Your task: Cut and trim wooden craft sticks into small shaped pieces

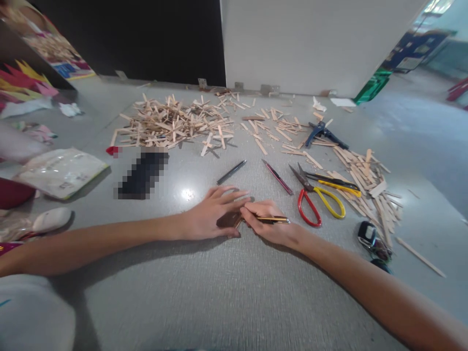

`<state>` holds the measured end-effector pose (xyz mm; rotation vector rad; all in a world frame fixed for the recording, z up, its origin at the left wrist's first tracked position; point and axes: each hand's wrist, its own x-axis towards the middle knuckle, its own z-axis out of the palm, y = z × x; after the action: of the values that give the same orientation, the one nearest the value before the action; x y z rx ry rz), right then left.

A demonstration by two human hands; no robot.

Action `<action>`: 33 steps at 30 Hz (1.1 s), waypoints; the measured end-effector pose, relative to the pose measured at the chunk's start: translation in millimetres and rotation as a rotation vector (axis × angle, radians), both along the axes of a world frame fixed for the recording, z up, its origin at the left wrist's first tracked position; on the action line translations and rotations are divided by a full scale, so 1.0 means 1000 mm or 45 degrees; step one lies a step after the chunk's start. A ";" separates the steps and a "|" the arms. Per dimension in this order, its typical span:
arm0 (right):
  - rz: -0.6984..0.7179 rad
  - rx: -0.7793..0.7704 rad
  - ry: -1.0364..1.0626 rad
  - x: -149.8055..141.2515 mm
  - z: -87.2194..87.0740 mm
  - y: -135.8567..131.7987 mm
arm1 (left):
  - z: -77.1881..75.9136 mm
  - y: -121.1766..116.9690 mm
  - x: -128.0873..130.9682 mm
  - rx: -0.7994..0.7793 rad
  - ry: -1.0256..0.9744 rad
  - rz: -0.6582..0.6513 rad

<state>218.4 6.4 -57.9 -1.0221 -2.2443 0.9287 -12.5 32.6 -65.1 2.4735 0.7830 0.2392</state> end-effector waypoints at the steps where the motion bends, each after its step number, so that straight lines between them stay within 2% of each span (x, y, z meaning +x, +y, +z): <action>1: 0.000 0.010 0.008 0.000 -0.001 0.000 | -0.002 -0.001 0.001 -0.024 -0.032 0.012; 6: -0.001 0.007 0.019 0.000 0.000 -0.001 | -0.006 -0.003 0.001 -0.115 -0.080 0.051; 14: -0.011 -0.019 0.013 0.000 -0.001 -0.002 | -0.010 -0.001 -0.003 -0.109 -0.090 0.008; 22: 0.012 0.042 0.023 0.000 -0.003 0.000 | -0.007 -0.003 -0.004 -0.179 -0.076 0.056; 33: 0.077 0.100 0.025 0.002 -0.006 0.002 | -0.011 0.001 -0.003 0.006 -0.036 -0.040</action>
<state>220.1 8.0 -63.8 -0.9117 -2.2879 0.8642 -15.4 33.3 -76.2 2.4797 0.7322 0.2639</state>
